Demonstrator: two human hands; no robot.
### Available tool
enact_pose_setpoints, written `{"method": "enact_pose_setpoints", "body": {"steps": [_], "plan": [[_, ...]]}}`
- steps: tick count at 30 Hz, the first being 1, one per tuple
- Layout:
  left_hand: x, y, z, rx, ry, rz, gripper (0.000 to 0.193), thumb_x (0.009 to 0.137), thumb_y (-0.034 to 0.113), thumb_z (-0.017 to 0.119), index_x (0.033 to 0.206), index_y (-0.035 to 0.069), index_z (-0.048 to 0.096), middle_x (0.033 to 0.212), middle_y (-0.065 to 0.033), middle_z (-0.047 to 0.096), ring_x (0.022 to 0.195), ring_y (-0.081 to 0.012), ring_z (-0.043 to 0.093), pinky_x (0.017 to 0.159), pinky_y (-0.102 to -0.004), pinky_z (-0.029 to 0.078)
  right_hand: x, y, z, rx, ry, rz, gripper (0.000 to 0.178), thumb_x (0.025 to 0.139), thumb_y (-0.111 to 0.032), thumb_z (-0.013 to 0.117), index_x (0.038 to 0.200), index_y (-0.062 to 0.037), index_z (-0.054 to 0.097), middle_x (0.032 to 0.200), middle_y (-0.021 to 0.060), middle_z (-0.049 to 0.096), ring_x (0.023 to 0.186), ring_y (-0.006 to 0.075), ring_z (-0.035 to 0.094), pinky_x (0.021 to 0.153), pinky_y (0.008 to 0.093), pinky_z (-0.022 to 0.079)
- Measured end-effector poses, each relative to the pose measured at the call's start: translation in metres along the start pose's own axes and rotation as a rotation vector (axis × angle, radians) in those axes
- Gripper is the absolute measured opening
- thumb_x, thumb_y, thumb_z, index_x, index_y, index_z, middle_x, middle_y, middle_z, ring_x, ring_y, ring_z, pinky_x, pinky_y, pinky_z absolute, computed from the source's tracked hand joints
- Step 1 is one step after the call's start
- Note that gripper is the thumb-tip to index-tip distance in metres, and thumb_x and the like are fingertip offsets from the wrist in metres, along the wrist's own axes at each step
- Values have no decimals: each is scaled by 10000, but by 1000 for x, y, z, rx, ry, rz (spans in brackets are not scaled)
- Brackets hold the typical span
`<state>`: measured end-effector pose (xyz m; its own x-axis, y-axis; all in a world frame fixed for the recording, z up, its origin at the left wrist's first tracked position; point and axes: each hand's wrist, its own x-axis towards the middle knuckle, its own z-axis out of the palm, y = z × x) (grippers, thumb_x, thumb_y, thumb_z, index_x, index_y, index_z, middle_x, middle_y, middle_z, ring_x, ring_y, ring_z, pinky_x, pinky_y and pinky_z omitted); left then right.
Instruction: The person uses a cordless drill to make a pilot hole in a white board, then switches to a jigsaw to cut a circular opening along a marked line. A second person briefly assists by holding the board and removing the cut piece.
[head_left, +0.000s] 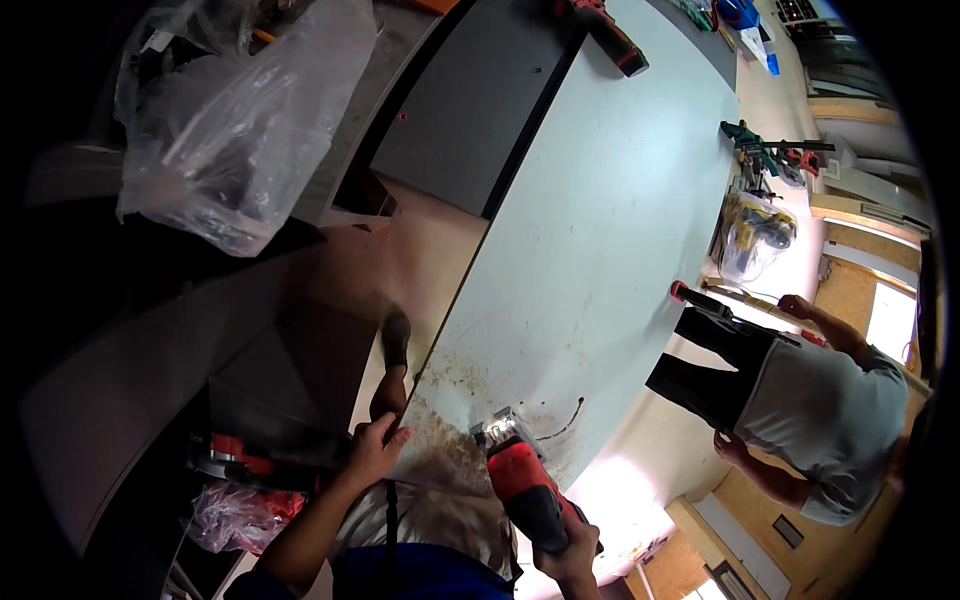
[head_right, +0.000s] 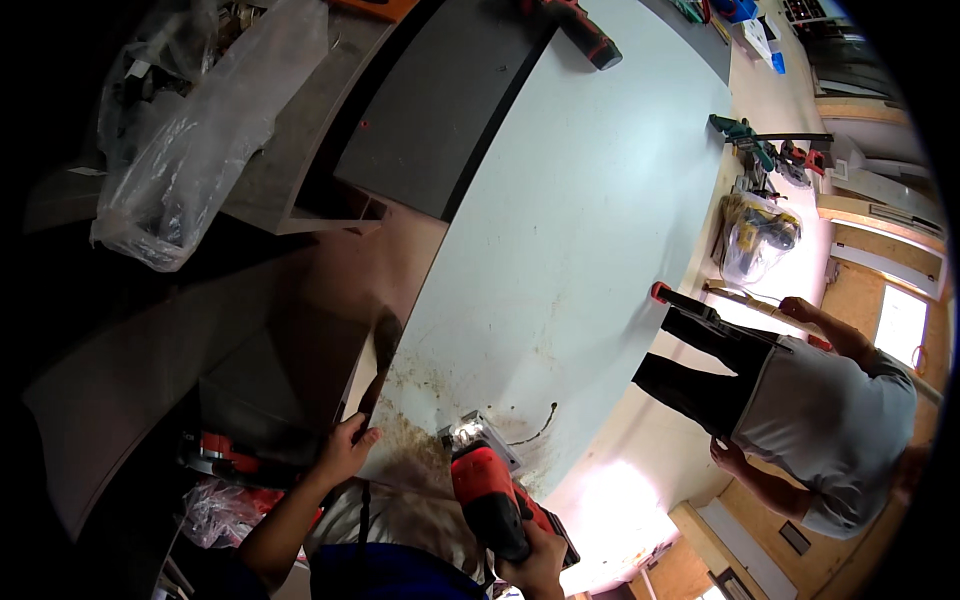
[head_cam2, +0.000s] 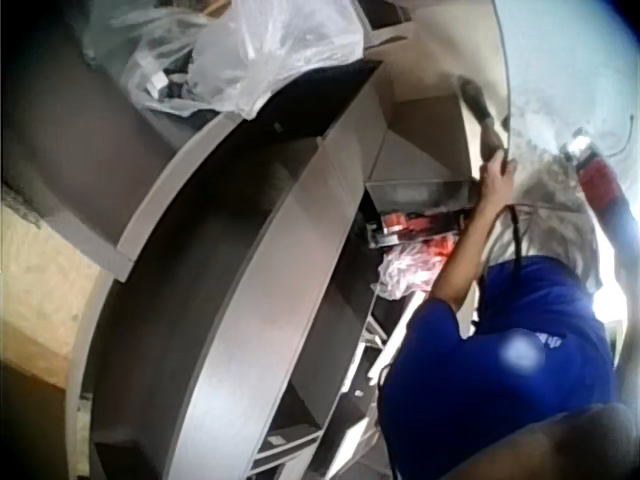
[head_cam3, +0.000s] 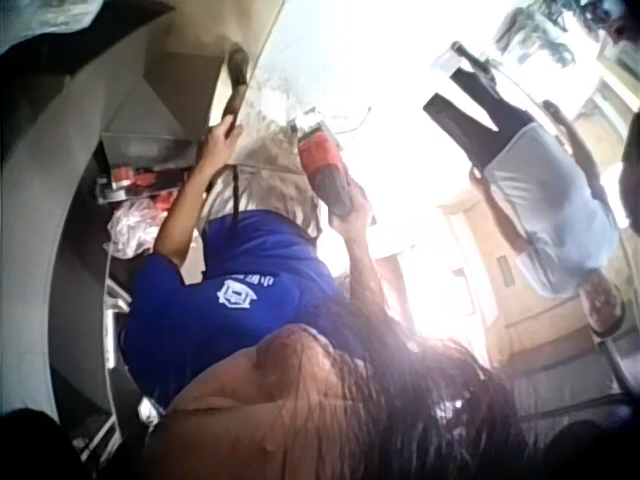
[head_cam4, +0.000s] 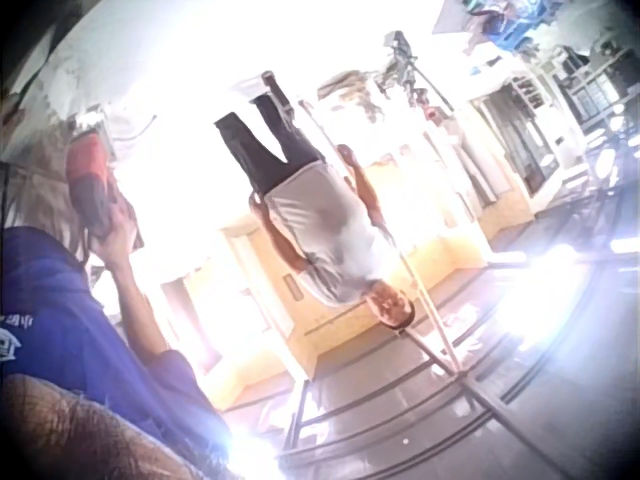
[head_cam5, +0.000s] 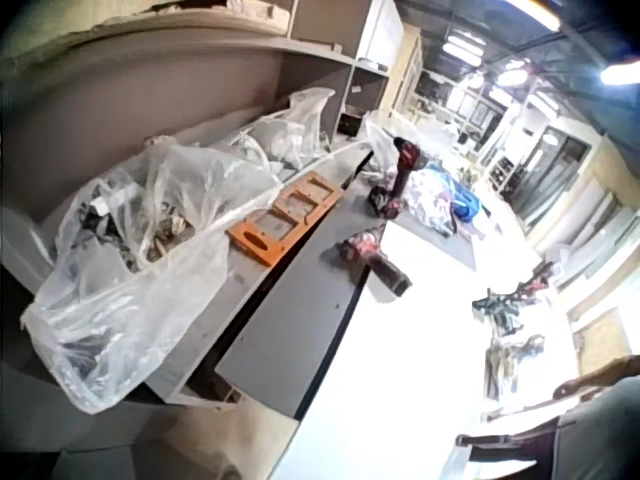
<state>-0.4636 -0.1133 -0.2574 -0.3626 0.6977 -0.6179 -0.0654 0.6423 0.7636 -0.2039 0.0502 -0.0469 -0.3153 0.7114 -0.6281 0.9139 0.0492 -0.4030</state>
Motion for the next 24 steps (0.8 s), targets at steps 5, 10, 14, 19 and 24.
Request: {"method": "enact_pose_setpoints", "body": {"steps": [5, 10, 14, 19, 24], "plan": [[-1, -8, 3, 21, 18, 18, 447, 984, 367, 683, 815, 8, 477, 608, -209, 488, 534, -380, 540, 520, -414, 413, -3, 3, 5, -1, 29, -36, 370, 676, -146, 710, 1019, -12, 745, 744, 195, 706, 700, 292, 759, 657, 353, 571], [-2, -9, 2, 15, 15, 7, 456, 984, 377, 683, 815, 7, 475, 615, -213, 484, 531, -381, 529, 515, -410, 408, -8, 10, 15, 17, 87, -50, 426, 679, -140, 719, 1085, -16, 734, 721, 175, 705, 673, 250, 753, 632, 346, 559], [-1, -5, -1, 42, -53, -34, 410, 1010, 353, 667, 850, 9, 512, 649, -96, 468, 602, -194, 446, 554, -346, 397, -9, 3, 15, 45, 89, 6, 420, 678, -136, 716, 1078, -10, 735, 702, 161, 698, 653, 233, 744, 632, 337, 554], [0, -9, -1, 38, -74, -37, 410, 1009, 354, 668, 846, 8, 519, 644, -91, 473, 601, -187, 446, 550, -344, 394, -11, 2, 20, 65, 93, 45, 422, 673, -126, 706, 1077, -3, 735, 690, 160, 693, 649, 214, 740, 627, 330, 549], [-1, -28, 8, -48, 10, 27, 449, 980, 372, 691, 820, 4, 491, 620, -199, 493, 521, -348, 514, 511, -403, 397, -8, -4, 21, 89, 98, 46, 420, 666, -106, 695, 1069, 4, 738, 704, 160, 706, 655, 203, 741, 633, 321, 549]]}}
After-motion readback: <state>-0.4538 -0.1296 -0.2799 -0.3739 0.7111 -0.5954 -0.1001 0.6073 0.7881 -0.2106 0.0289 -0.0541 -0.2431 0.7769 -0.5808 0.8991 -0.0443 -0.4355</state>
